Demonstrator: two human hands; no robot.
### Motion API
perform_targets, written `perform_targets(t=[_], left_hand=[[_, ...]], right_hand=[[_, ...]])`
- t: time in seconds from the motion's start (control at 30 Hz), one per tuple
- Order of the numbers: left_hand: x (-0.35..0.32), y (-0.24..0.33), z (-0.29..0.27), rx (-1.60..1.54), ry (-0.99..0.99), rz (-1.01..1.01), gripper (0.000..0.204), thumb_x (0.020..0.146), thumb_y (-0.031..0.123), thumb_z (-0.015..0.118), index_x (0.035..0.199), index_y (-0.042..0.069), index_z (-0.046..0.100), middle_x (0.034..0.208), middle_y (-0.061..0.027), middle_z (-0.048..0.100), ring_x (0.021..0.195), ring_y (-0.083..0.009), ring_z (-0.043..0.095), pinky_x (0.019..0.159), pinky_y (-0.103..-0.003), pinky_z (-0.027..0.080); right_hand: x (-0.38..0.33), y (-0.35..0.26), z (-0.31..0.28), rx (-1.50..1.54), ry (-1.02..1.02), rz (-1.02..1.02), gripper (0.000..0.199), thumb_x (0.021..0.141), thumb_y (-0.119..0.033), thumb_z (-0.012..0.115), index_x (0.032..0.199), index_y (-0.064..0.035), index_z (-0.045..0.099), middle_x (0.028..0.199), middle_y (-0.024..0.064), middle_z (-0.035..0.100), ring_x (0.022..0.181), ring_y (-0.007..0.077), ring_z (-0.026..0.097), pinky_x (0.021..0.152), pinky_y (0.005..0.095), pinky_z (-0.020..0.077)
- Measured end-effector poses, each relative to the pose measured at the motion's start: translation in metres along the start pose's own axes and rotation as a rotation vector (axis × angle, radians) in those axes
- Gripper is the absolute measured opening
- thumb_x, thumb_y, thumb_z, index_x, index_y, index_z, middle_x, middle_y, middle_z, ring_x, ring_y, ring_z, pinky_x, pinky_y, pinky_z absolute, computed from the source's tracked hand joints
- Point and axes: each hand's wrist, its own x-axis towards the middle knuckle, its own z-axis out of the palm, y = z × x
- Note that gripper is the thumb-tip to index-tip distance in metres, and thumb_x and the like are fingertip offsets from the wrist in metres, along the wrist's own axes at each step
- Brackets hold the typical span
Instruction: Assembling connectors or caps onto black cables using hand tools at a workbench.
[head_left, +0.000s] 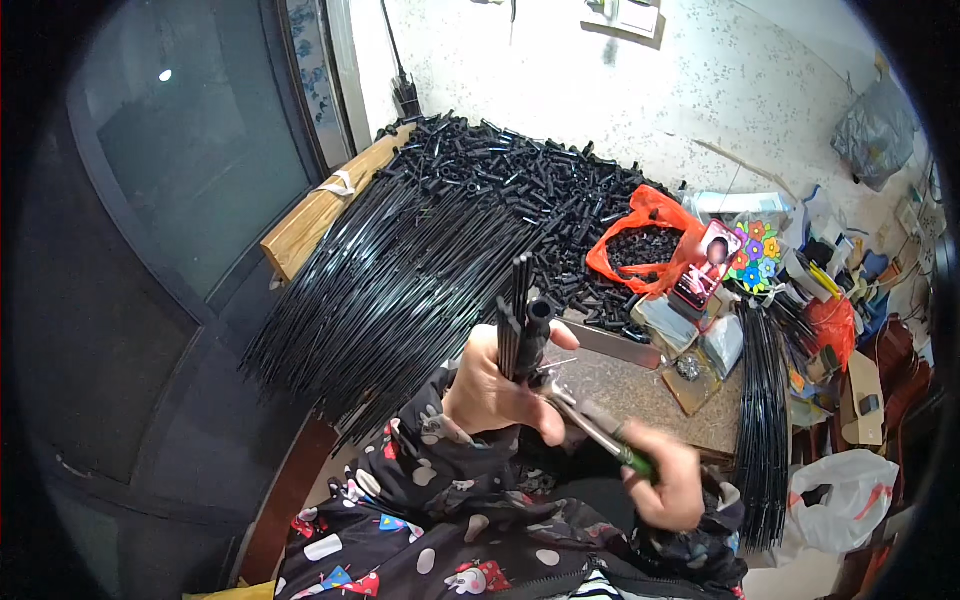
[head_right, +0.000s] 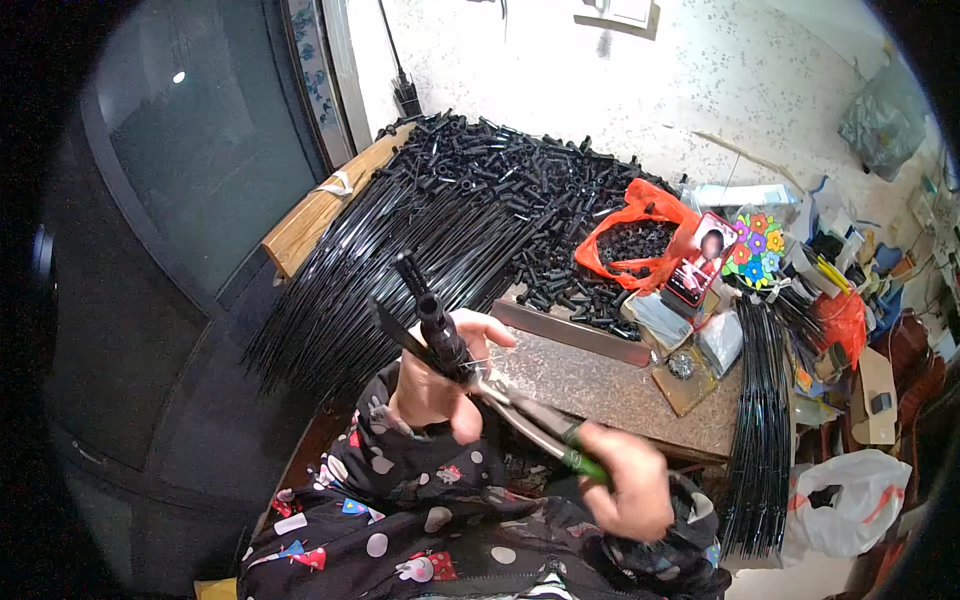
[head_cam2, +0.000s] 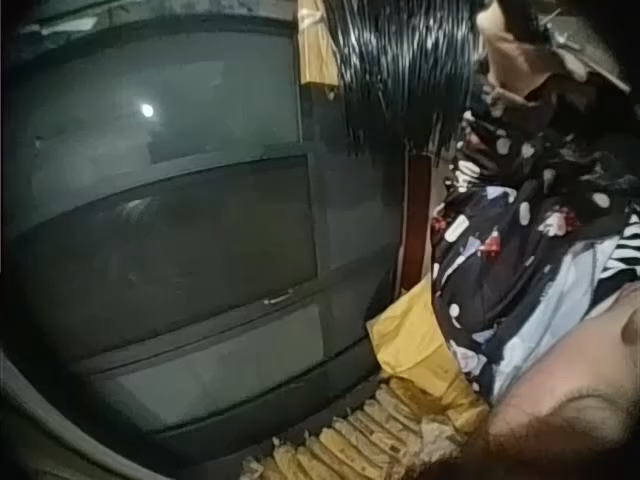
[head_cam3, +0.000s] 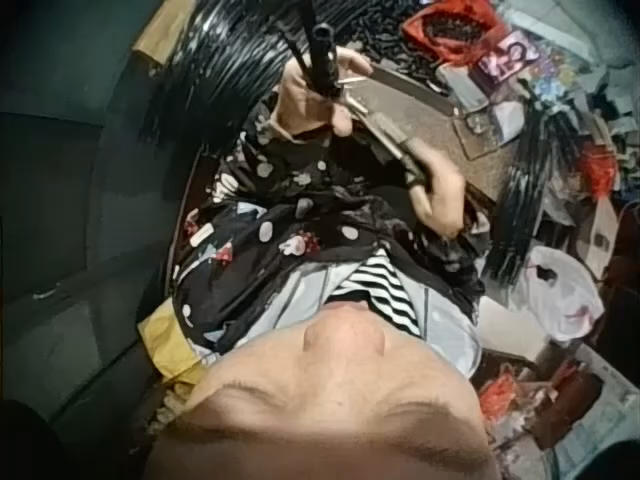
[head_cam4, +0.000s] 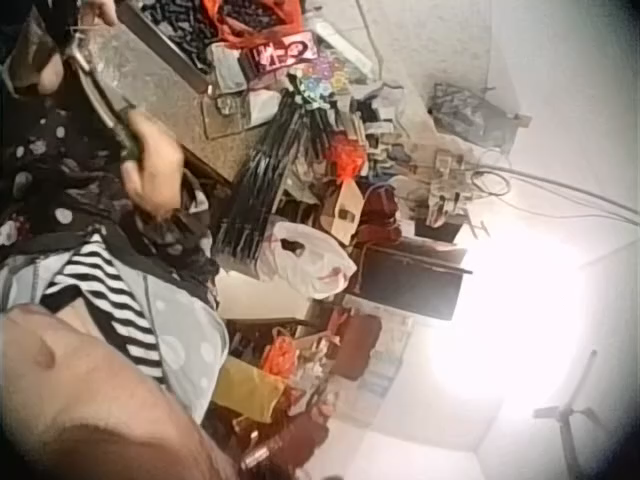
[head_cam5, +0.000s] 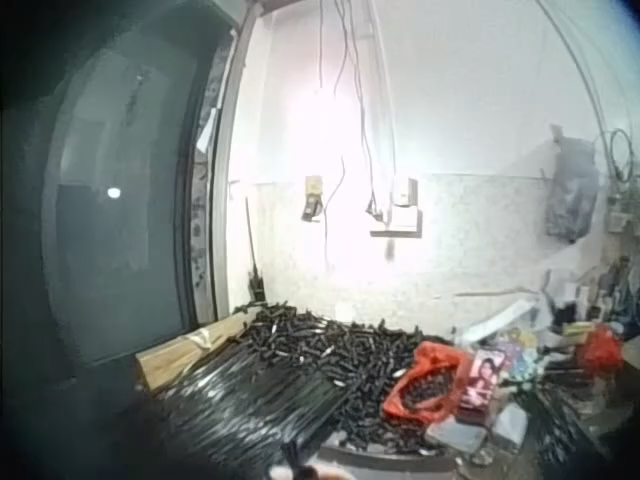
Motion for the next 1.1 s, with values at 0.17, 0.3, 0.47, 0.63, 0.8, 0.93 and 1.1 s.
perform_targets(t=[0.17,0.3,0.47,0.63,0.8,0.93,1.1], left_hand=[[0.002,0.002,0.004,-0.087,-0.153,0.059,0.08,0.049,0.031,0.083,0.106,-0.011,0.047,0.058,0.0047,0.051,0.051,-0.0001,0.045,0.042,-0.015,0.03],[0.0,0.003,0.006,-0.013,-0.095,-0.138,0.078,0.049,0.023,0.084,0.108,-0.012,0.045,0.061,0.0026,0.053,0.05,-0.0007,0.045,0.04,-0.015,0.03],[0.002,-0.009,-0.002,0.113,-0.108,0.083,0.074,0.05,0.016,0.084,0.107,-0.011,0.045,0.065,0.0017,0.054,0.052,-0.0014,0.047,0.043,-0.016,0.033],[0.005,0.007,0.001,0.242,-0.084,-0.016,0.055,0.053,0.009,0.083,0.097,-0.004,0.054,0.065,0.0037,0.052,0.055,-0.0015,0.045,0.047,-0.017,0.033],[0.003,0.018,0.009,0.28,0.045,-0.123,0.037,0.057,0.004,0.078,0.088,0.002,0.059,0.063,0.005,0.049,0.055,-0.0012,0.041,0.047,-0.016,0.029],[0.001,0.012,0.015,0.388,0.078,-0.015,0.034,0.06,0.002,0.075,0.089,0.001,0.058,0.062,0.0049,0.049,0.055,-0.0011,0.043,0.047,-0.016,0.03],[-0.007,0.002,0.024,0.221,0.204,-0.086,0.033,0.063,0.002,0.071,0.092,-0.001,0.056,0.063,0.0041,0.05,0.056,-0.0015,0.044,0.049,-0.016,0.031]], right_hand=[[-0.013,-0.017,0.005,1.697,-0.957,0.987,0.034,0.074,-0.008,0.064,0.103,0.0017,0.051,0.07,0.0087,0.057,0.059,0.0158,0.057,0.051,0.025,0.043],[0.003,-0.014,0.007,0.853,-0.629,0.646,0.036,0.073,-0.004,0.063,0.106,0.0019,0.05,0.075,0.0108,0.059,0.063,0.0174,0.059,0.053,0.0273,0.0456],[-0.004,-0.02,0.013,0.212,-0.245,0.197,0.038,0.081,-0.005,0.057,0.116,0.0006,0.044,0.08,0.0074,0.061,0.065,0.0156,0.059,0.059,0.028,0.047],[0.001,-0.027,0.005,1.094,-0.72,0.667,0.038,0.083,-0.005,0.054,0.119,-0.0011,0.043,0.08,0.0069,0.059,0.063,0.0138,0.057,0.06,0.0271,0.0462],[0.012,-0.024,-0.007,1.506,-0.805,1.038,0.031,0.085,-0.007,0.051,0.115,-0.0019,0.047,0.077,0.006,0.058,0.063,0.0116,0.055,0.059,0.0253,0.0451],[-0.016,-0.032,0.017,1.231,-0.752,0.883,0.026,0.084,-0.005,0.053,0.11,-0.0024,0.051,0.074,0.0059,0.058,0.062,0.0111,0.054,0.058,0.0243,0.0443],[-0.016,-0.037,0.029,0.776,-0.414,0.624,0.024,0.079,-0.001,0.056,0.103,-0.0013,0.053,0.069,0.0065,0.059,0.058,0.0122,0.053,0.057,0.025,0.0443]])
